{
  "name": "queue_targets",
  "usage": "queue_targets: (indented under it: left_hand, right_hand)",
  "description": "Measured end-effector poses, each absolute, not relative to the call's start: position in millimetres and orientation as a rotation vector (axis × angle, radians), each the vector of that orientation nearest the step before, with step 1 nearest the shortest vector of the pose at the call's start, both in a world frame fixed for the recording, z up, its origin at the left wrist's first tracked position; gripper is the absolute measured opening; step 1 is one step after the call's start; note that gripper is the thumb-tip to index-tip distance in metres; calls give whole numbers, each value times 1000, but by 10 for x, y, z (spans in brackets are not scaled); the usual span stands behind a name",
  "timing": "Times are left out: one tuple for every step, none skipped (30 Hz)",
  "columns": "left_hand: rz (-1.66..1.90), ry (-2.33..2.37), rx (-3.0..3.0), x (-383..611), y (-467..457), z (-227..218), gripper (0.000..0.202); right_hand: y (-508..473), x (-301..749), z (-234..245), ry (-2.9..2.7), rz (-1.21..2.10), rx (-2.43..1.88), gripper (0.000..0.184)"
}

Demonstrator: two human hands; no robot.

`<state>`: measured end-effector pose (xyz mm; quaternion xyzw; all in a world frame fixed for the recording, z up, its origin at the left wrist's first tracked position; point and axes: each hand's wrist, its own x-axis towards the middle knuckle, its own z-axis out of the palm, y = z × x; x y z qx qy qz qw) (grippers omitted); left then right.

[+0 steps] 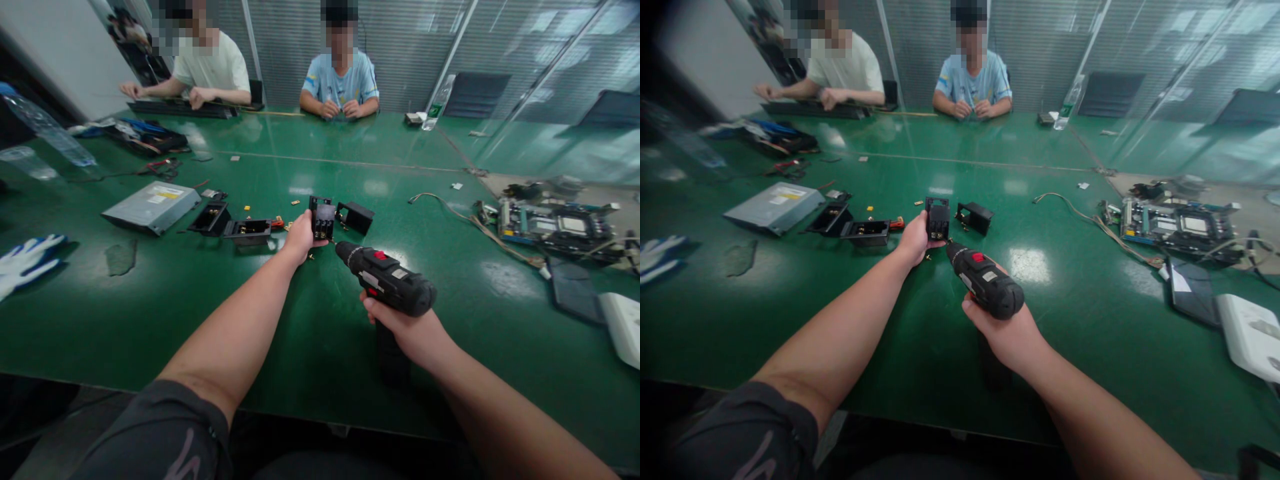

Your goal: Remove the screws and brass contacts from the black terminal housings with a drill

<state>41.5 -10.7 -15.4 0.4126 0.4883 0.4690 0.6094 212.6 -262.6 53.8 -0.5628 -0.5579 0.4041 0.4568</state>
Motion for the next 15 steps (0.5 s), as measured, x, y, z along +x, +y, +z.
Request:
queue_targets:
  left_hand:
    - [1083, 1126, 952, 415, -104, -160, 48]
    - [1083, 1123, 953, 414, -101, -165, 48]
    - [1083, 1119, 955, 413, -98, -170, 48]
    - [1084, 1117, 955, 412, -97, -173, 48]
    - [1086, 1114, 955, 412, -96, -176, 48]
    - [1087, 1112, 956, 411, -96, -176, 49]
    - [1089, 1113, 956, 412, -96, -176, 49]
    - [1090, 1114, 956, 412, -96, -174, 49]
    - [1091, 1117, 956, 413, -96, -172, 49]
    - [1091, 1121, 954, 414, -96, -168, 48]
    - [1091, 1123, 953, 415, -96, -164, 47]
    - [1089, 1124, 952, 417, -97, -160, 47]
    - [1089, 1123, 951, 418, -98, -156, 46]
    - [1087, 1122, 949, 419, -99, -152, 45]
    - [1086, 1123, 947, 420, -101, -148, 45]
  right_hand:
    - [-2626, 2125, 534, -1375, 987, -1390, 50]
    - [-2626, 2124, 529, -1372, 981, -1393, 50]
    - [-2627, 2123, 523, -1364, 981, -1395, 51]
    - [-2629, 2122, 516, -1356, 987, -1395, 51]
    - [-2631, 2121, 509, -1349, 997, -1393, 52]
    - [-2634, 2121, 502, -1343, 1007, -1391, 52]
    - [-2636, 2121, 498, -1340, 1014, -1389, 53]
    - [-2638, 2122, 494, -1341, 1018, -1388, 53]
    - [-2638, 2123, 493, -1345, 1017, -1388, 53]
    - [-2638, 2123, 494, -1350, 1014, -1388, 53]
    - [-2637, 2123, 496, -1352, 1010, -1386, 53]
    - [-2636, 2121, 498, -1352, 1009, -1384, 53]
    - [-2635, 2119, 501, -1350, 1010, -1382, 53]
    - [-2634, 2116, 504, -1345, 1009, -1381, 54]
    - [-2634, 2113, 506, -1340, 1006, -1383, 54]
